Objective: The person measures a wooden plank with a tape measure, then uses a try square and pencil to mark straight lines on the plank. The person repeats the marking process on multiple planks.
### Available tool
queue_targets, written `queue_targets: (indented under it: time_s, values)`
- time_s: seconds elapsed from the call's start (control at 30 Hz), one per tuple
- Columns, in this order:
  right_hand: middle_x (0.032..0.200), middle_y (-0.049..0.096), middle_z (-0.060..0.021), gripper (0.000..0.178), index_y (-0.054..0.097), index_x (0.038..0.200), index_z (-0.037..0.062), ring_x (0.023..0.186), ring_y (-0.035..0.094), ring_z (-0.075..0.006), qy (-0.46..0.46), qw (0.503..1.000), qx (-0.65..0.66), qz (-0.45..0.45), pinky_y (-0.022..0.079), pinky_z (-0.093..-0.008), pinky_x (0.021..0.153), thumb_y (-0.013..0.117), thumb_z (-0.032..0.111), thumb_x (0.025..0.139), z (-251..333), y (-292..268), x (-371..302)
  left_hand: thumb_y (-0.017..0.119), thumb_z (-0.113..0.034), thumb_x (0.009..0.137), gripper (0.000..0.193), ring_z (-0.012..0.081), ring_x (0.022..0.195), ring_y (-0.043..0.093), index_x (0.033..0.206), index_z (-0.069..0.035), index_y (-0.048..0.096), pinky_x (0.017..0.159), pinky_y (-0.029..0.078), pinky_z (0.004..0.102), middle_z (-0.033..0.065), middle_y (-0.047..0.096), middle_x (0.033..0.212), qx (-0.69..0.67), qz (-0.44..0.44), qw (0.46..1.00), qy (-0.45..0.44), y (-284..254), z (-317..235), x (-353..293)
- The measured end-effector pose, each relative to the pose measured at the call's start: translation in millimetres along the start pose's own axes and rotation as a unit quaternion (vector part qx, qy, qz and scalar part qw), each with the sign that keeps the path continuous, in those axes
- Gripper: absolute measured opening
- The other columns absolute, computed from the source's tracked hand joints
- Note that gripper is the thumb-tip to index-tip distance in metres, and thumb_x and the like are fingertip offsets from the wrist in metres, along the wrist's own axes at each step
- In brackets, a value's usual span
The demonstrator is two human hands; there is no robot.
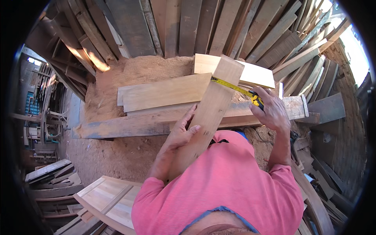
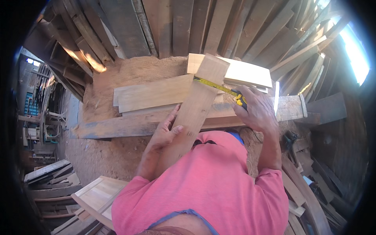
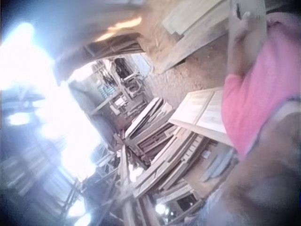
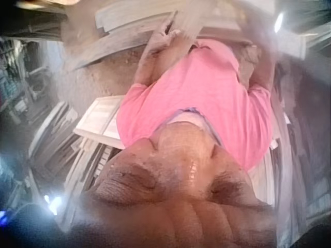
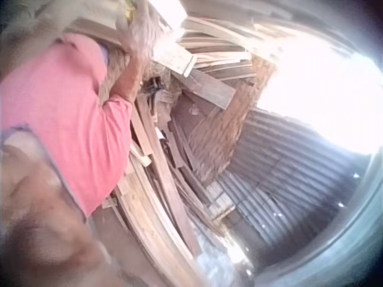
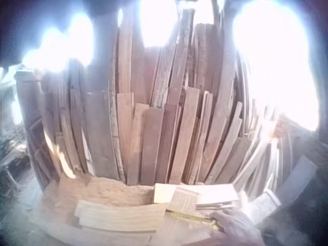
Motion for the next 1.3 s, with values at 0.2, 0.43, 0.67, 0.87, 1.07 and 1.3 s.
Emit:
queue_targets:
  time_s: [0.2, 0.43, 0.67, 0.87, 1.07, 1.3]
  values:
    - [0.118, 0.071, -0.0211, 0.058, 0.061, 0.14, 0.0078, 0.113, 0.067, -0.0413, 0.001, 0.999, 0.016, 0.029, 0.05, -0.0505, 0.101, 0.069, 0.039, 0.092, -9, 9, -4, 0.077, -0.014, 0.1, 0.089, 0.0212, 0.153, 0.044, 0.172, -0.003, 0.026, 0.127, 0.031, 0.0359, 0.0133, 0.045, 0.169, -0.022, -0.01, 1.0, 0.005, -2, 7, -6]
    - [0.119, 0.072, -0.0212, 0.054, 0.063, 0.135, 0.007, 0.113, 0.068, -0.0414, -0.006, 0.999, 0.035, 0.025, 0.051, -0.0519, 0.099, 0.071, 0.037, 0.09, -12, 13, -6, 0.077, -0.015, 0.1, 0.089, 0.022, 0.151, 0.046, 0.172, -0.002, 0.025, 0.126, 0.033, 0.0372, 0.0149, 0.05, 0.165, -0.037, -0.005, 0.999, 0.009, -1, 14, -9]
    - [0.116, 0.072, -0.0205, 0.055, 0.061, 0.137, 0.0091, 0.111, 0.068, -0.0419, -0.013, 0.999, 0.026, 0.023, 0.051, -0.0508, 0.098, 0.068, 0.042, 0.094, -16, 15, -7, 0.076, -0.013, 0.1, 0.089, 0.0228, 0.147, 0.05, 0.172, -0.002, 0.024, 0.124, 0.036, 0.0379, 0.0164, 0.054, 0.16, -0.04, 0.002, 0.999, 0.006, -2, 12, -8]
    - [0.118, 0.071, -0.0209, 0.055, 0.061, 0.137, 0.0077, 0.113, 0.067, -0.0429, -0.007, 0.999, 0.029, 0.029, 0.051, -0.051, 0.099, 0.069, 0.04, 0.092, -17, 15, -7, 0.075, -0.011, 0.1, 0.09, 0.0232, 0.147, 0.051, 0.172, -0.003, 0.023, 0.124, 0.036, 0.038, 0.0171, 0.055, 0.159, -0.038, 0.005, 0.999, 0.002, -2, 12, -6]
    - [0.119, 0.071, -0.0211, 0.055, 0.061, 0.136, 0.0071, 0.113, 0.067, -0.0432, 0.015, 0.999, 0.026, 0.044, 0.051, -0.0511, 0.099, 0.07, 0.038, 0.092, -19, 18, -6, 0.074, -0.011, 0.101, 0.089, 0.0232, 0.15, 0.048, 0.172, -0.002, 0.023, 0.125, 0.034, 0.0376, 0.017, 0.049, 0.164, -0.04, 0.011, 0.999, 0.01, -4, 18, -2]
    - [0.117, 0.071, -0.0213, 0.056, 0.062, 0.135, 0.0069, 0.111, 0.067, -0.0431, 0.0, 0.999, 0.027, 0.042, 0.051, -0.0512, 0.098, 0.072, 0.039, 0.09, -12, 19, -4, 0.071, -0.007, 0.101, 0.082, 0.0226, 0.161, 0.032, 0.171, -0.001, 0.028, 0.13, 0.024, 0.0365, 0.0156, 0.035, 0.175, -0.022, 0.012, 1.0, -0.009, -6, 15, 1]
Point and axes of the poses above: each hand's wrist, its own x-axis towards the middle knuckle, its own y-axis out of the palm, z = x × y, the point moved 2 cm from there along x, towards the middle knuckle
